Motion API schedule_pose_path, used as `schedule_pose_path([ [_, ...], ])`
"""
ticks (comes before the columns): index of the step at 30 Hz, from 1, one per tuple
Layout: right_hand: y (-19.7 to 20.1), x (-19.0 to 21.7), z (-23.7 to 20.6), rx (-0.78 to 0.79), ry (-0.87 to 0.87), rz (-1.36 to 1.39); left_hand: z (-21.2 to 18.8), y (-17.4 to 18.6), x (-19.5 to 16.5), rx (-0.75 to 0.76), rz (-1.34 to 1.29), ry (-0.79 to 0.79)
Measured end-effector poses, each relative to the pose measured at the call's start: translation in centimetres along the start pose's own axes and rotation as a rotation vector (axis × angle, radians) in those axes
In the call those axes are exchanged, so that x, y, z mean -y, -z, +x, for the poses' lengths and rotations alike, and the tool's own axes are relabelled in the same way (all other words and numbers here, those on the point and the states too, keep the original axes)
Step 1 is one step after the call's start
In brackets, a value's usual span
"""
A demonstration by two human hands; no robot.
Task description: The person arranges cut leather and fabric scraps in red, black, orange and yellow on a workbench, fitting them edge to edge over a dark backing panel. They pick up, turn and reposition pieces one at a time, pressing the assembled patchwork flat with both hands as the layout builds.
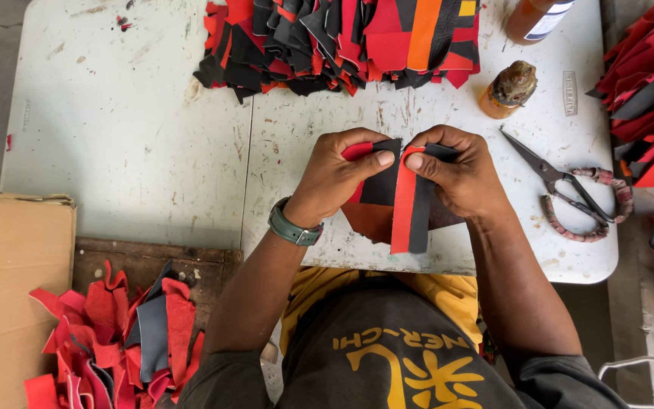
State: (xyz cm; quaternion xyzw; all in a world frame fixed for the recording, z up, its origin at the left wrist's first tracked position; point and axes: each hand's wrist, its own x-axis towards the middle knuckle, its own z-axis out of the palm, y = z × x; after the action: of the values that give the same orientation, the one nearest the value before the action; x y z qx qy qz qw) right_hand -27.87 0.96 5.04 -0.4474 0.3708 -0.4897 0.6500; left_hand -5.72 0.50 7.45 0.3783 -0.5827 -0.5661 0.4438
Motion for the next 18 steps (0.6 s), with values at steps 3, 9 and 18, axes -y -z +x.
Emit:
schedule_pose_path([
  [3,-0.1,0.2,-0.2,0.027,0.070,-0.082,-0.2,0.1,-0.1,-0.007,0.146,0.006],
  [9,-0.5,0.8,-0.4,-0.019,0.086,-0.283,-0.4,-0.1,-1.0,-0.027,0.279,-0.059],
  [18,-2.4,1.2,-2.1,-0.150,0.295,-0.458,-1.6,-1.7,-2.4,-0.145,0.280,-0.116],
])
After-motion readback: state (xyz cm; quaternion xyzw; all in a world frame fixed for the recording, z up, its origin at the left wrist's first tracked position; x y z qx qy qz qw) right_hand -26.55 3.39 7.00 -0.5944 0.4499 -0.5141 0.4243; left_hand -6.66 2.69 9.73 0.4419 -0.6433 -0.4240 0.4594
